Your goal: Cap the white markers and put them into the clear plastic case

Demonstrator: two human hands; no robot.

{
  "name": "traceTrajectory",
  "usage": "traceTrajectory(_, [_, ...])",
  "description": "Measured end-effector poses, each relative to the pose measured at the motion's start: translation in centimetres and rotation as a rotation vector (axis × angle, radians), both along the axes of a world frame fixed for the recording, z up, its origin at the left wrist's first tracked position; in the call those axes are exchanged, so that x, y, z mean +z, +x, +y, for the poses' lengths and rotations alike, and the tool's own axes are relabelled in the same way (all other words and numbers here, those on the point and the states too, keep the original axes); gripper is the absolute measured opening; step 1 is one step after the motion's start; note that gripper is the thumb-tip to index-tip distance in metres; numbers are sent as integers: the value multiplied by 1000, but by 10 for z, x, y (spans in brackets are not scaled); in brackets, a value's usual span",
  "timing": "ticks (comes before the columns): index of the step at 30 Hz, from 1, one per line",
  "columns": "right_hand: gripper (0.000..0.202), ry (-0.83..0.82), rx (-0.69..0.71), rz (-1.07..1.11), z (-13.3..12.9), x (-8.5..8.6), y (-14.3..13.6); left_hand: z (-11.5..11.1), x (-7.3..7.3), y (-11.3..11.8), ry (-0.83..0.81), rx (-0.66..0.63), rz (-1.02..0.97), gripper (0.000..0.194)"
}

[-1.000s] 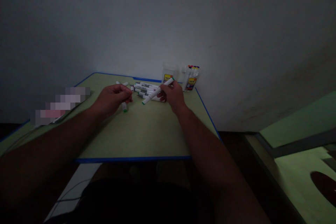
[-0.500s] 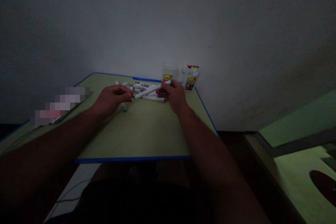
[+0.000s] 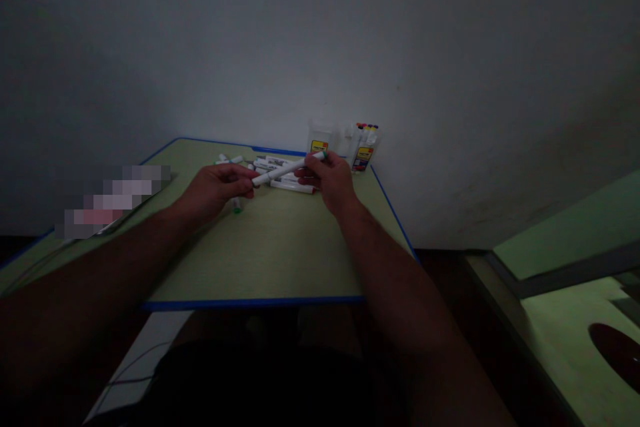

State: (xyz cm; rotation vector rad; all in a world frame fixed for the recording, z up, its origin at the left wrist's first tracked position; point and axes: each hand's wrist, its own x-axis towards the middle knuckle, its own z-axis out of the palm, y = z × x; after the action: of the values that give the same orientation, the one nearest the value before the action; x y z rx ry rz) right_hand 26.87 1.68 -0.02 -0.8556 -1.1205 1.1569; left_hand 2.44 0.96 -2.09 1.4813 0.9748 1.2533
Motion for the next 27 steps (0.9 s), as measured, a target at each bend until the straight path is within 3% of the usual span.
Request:
traceTrajectory(6, [32, -22, -57, -41, 1, 1, -1, -1, 3, 2, -8, 30, 0, 29])
traceTrajectory(18, [22, -48, -104, -5, 5, 0, 6, 0, 4, 3, -60, 69, -56, 23])
traceTrajectory(27, [14, 14, -120, -9, 7, 0, 11, -3, 5, 1, -46, 91, -18, 32])
